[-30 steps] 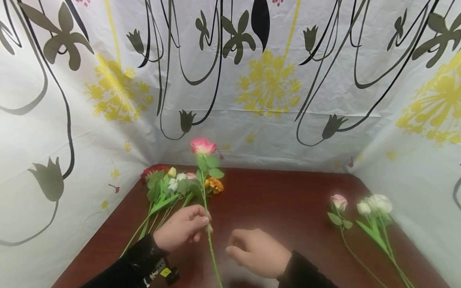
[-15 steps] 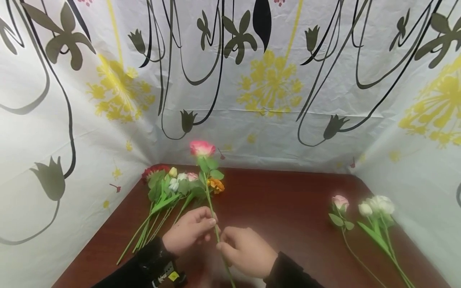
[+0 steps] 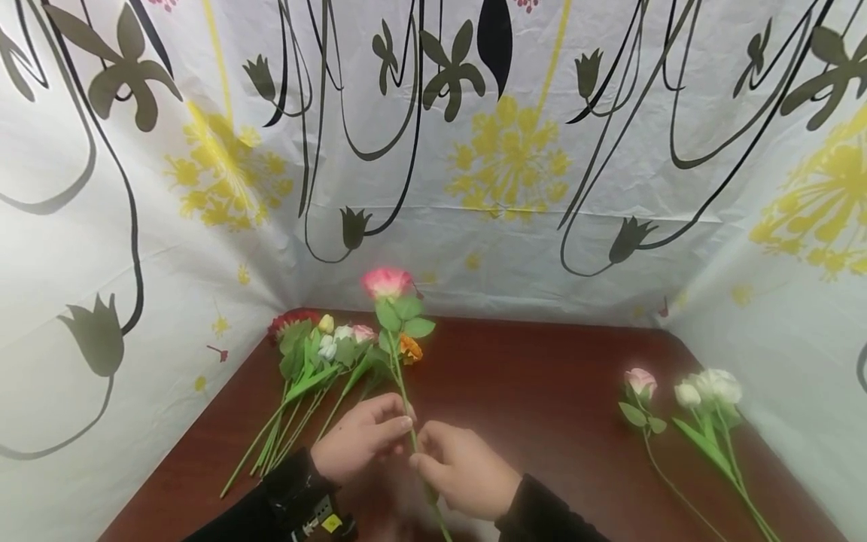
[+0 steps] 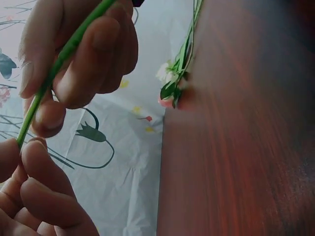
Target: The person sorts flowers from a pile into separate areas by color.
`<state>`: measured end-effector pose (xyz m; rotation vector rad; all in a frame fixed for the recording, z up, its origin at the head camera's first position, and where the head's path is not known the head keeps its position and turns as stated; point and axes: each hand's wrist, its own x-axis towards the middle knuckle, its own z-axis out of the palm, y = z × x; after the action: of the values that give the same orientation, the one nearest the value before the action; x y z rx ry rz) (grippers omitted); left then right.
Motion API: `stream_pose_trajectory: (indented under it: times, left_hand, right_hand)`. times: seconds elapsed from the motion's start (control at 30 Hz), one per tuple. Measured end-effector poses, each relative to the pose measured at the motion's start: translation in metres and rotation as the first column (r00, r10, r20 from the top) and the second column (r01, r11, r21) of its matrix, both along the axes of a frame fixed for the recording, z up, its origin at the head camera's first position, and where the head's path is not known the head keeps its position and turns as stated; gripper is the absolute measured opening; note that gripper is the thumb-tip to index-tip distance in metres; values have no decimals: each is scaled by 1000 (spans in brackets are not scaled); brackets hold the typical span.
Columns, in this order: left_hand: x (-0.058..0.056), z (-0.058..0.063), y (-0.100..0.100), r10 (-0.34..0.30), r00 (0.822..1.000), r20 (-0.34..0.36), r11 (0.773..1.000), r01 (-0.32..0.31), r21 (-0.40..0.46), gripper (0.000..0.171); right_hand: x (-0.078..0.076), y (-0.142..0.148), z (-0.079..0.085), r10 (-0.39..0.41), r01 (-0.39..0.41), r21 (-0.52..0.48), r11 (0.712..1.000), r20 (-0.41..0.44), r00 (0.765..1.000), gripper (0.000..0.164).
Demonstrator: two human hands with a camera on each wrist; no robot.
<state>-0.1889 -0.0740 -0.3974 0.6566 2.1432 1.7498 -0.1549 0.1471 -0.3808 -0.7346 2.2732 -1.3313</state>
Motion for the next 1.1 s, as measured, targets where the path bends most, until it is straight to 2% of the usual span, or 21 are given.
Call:
stream_pose_trajectory:
  times: [0.17, 0.27, 0.33, 0.47, 0.57, 0.73, 0.83, 0.9, 1.0, 1.1]
  left_hand:
    - [-1, -1, 1, -14, 1000, 8, 999, 15, -52, 16]
    - [-3, -3, 1, -23, 999, -29, 996, 20, -92, 12]
    - [-4, -6, -1, -21, 997, -79, 992, 11, -123, 11]
    - [-8, -12, -13, 2, 989, -151, 980, -31, -194, 11]
    - [-12, -15, -26, 30, 985, -169, 966, -72, -250, 11]
    - [-15, -15, -55, 98, 974, -202, 937, -159, -310, 15]
    - [-13, -14, -73, 145, 971, -190, 932, -199, -305, 16]
    - [-10, -14, -83, 167, 971, -172, 933, -212, -292, 17]
    - [-8, -14, -94, 181, 973, -146, 935, -216, -281, 19]
    - [-8, -15, -100, 186, 972, -145, 931, -221, -291, 20]
  right_hand:
    - [2, 8, -2, 11, -11, 26, 1000, -14, 1000, 21]
    - [2, 19, -2, 18, -18, 35, 999, -1, 1000, 23]
    - [1, 29, -2, 20, -20, 42, 999, -2, 1000, 25]
    - [1, 57, -4, -7, 7, 81, 997, -2, 1000, 24]
    - [3, 84, -10, -48, 50, 146, 988, -19, 999, 20]
    - [8, 129, -19, -112, 153, 279, 948, -157, 981, 18]
    - [9, 155, -21, -147, 234, 361, 903, -252, 956, 19]
    - [9, 174, -22, -165, 297, 420, 857, -323, 932, 19]
    - [7, 207, -26, -226, 400, 519, 755, -366, 903, 18]
    - [1, 241, -34, -315, 451, 622, 640, -322, 893, 19]
